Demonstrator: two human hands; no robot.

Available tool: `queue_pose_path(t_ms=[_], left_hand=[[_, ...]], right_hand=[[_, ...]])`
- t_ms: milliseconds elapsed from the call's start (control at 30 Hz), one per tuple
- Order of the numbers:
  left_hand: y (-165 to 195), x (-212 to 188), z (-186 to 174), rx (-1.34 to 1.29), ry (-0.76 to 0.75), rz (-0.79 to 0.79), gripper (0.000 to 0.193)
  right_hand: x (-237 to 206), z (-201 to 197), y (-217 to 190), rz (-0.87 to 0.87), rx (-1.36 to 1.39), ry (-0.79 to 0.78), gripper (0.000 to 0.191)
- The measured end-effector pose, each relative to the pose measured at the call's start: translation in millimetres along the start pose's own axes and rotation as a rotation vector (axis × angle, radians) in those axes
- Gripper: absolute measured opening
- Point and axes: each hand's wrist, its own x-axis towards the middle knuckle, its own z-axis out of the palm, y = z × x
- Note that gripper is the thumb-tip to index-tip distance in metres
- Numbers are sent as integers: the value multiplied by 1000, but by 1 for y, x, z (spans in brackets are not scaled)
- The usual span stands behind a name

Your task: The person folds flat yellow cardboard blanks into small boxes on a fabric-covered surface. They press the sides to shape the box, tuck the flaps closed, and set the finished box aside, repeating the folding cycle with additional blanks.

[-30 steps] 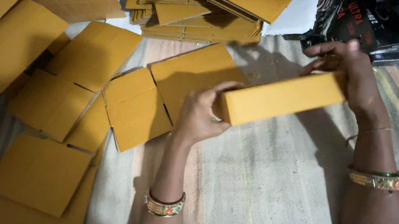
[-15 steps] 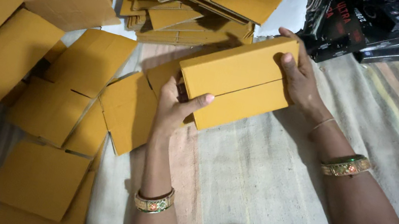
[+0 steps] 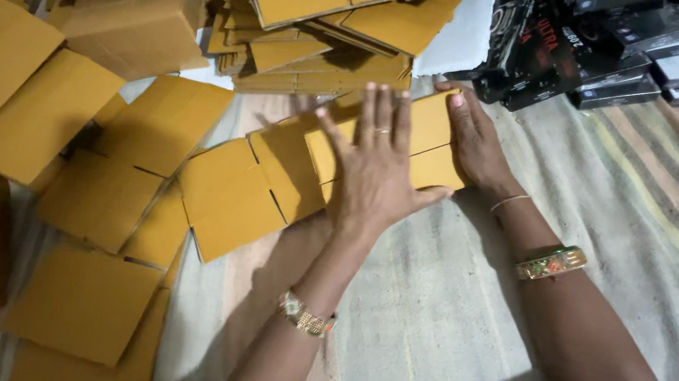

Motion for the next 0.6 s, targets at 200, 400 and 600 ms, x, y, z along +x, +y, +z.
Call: queue_pose_path(t_ms=[200,400,600], left_hand=[[36,31,12,194,-30,161,144],[35,33,18,136,-21,128,144],[8,19,7,100,2,143,143]], right_hand=[[2,2,-8,-76,2,4,42],[2,4,-10,12,-185,29,44],[1,5,-7,58,-282,69,43]])
